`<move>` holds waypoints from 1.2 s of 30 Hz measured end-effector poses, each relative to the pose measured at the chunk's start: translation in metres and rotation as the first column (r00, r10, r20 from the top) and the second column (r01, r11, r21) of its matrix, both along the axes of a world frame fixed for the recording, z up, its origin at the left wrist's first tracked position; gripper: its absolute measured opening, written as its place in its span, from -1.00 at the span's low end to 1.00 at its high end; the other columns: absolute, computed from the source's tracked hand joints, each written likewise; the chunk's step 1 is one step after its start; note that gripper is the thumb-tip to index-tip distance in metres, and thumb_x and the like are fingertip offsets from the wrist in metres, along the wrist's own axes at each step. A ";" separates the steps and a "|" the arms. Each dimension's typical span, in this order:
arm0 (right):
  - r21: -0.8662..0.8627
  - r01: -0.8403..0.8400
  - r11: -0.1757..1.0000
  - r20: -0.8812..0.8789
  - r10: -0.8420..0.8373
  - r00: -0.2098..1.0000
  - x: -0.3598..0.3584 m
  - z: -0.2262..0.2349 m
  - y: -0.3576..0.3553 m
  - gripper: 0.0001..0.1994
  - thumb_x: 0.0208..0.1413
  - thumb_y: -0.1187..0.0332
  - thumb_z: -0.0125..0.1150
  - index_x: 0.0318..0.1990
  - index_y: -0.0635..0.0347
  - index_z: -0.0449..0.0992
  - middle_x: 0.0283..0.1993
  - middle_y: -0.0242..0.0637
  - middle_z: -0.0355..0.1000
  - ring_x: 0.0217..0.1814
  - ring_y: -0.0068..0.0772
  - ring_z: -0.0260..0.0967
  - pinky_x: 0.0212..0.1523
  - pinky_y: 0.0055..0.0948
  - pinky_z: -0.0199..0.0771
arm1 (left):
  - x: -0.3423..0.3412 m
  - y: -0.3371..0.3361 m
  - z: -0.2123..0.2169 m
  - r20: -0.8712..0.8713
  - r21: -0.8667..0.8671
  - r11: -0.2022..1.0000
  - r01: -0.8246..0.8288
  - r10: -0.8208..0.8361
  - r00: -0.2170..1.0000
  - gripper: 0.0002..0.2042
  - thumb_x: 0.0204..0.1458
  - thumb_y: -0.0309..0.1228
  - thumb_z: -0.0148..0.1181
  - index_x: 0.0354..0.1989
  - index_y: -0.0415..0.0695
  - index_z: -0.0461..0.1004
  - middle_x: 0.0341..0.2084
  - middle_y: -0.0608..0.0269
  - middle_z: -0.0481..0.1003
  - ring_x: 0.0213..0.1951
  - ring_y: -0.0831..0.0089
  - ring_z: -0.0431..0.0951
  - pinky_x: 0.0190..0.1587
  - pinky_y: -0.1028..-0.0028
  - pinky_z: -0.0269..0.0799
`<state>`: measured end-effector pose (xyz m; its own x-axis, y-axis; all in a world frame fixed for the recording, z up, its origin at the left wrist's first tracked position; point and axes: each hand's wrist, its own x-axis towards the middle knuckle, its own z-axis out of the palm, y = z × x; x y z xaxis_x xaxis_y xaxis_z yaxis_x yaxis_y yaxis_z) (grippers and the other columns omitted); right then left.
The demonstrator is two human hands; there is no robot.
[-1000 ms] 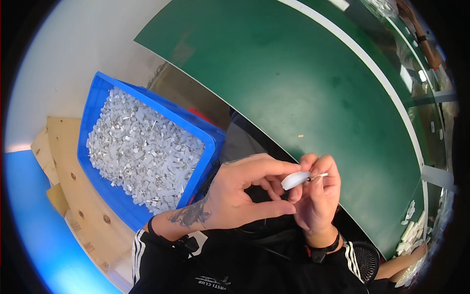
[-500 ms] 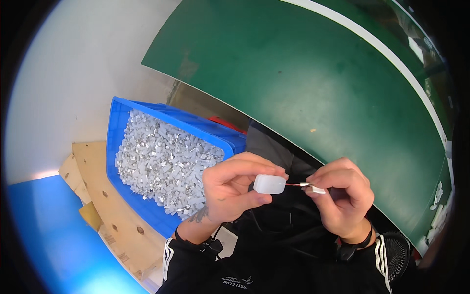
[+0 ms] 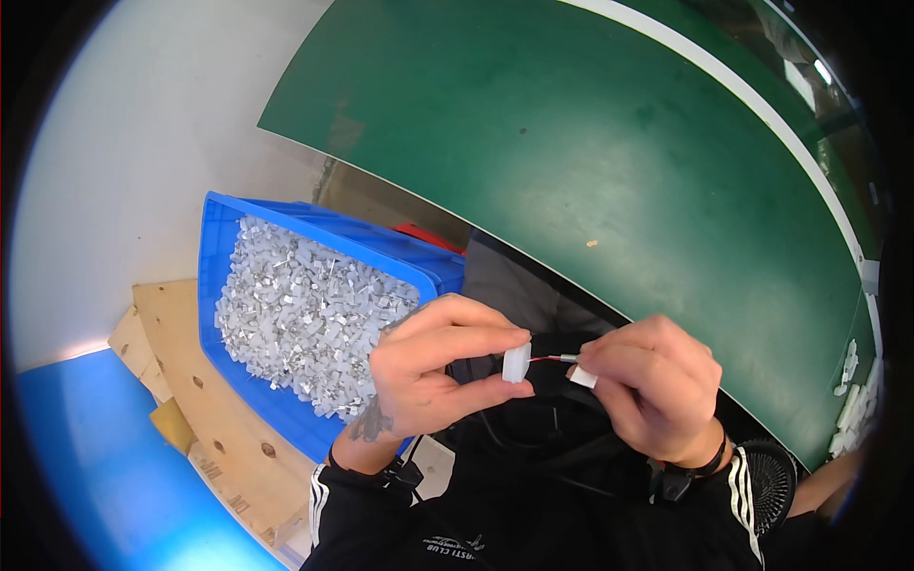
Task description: Assembling small white plastic components by inserting metal pins into them.
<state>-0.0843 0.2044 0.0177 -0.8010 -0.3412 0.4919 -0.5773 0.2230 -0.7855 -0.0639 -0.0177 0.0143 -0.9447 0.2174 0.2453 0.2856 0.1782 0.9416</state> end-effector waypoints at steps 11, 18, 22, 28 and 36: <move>0.049 -0.009 0.999 -0.035 0.010 0.999 0.001 0.001 0.005 -0.72 -0.42 0.63 0.38 -0.40 0.28 0.53 -0.42 -0.29 0.45 -0.51 -0.42 0.42 -0.57 -0.53 0.36 | 0.000 0.003 -0.001 -0.024 -0.013 1.000 0.011 -0.011 1.000 -0.60 -0.33 -0.56 0.51 -0.21 -0.25 0.59 -0.33 0.15 0.53 -0.33 0.40 0.55 -0.32 0.53 0.45; 0.020 -0.052 0.998 -0.015 0.053 0.999 0.000 -0.001 0.004 -0.72 -0.40 0.64 0.38 -0.40 0.29 0.53 -0.41 -0.27 0.46 -0.49 -0.41 0.44 -0.57 -0.53 0.38 | -0.002 0.007 0.000 -0.003 -0.027 0.999 0.044 -0.044 0.999 -0.61 -0.32 -0.56 0.50 -0.21 -0.23 0.59 -0.32 0.19 0.53 -0.33 0.41 0.55 -0.33 0.53 0.46; -0.031 -0.040 0.999 0.028 0.041 0.999 0.004 -0.003 0.002 -0.72 -0.40 0.65 0.37 -0.39 0.28 0.54 -0.39 -0.25 0.49 -0.49 -0.41 0.45 -0.56 -0.54 0.39 | 0.000 0.012 -0.004 0.013 -0.042 0.998 0.044 -0.043 0.999 -0.63 -0.30 -0.57 0.49 -0.22 -0.23 0.58 -0.33 0.18 0.54 -0.33 0.40 0.56 -0.33 0.52 0.46; -0.098 -0.003 0.995 0.060 0.008 0.998 0.009 -0.011 0.000 -0.74 -0.36 0.68 0.36 -0.40 0.28 0.55 -0.38 -0.22 0.52 -0.52 -0.44 0.45 -0.59 -0.58 0.40 | 0.003 0.018 -0.011 0.122 0.128 0.991 0.047 -0.063 0.990 -0.67 -0.25 -0.60 0.45 -0.22 -0.27 0.57 -0.35 0.16 0.55 -0.33 0.42 0.57 -0.34 0.54 0.51; -0.109 -0.019 0.994 -0.045 0.014 0.999 0.009 -0.010 0.001 -0.76 -0.34 0.67 0.39 -0.41 0.33 0.54 -0.41 -0.17 0.52 -0.55 -0.44 0.47 -0.63 -0.61 0.40 | 0.002 0.021 -0.009 0.131 0.214 0.974 0.073 -0.102 0.986 -0.69 -0.24 -0.61 0.45 -0.24 -0.28 0.58 -0.37 0.14 0.56 -0.35 0.40 0.60 -0.33 0.53 0.54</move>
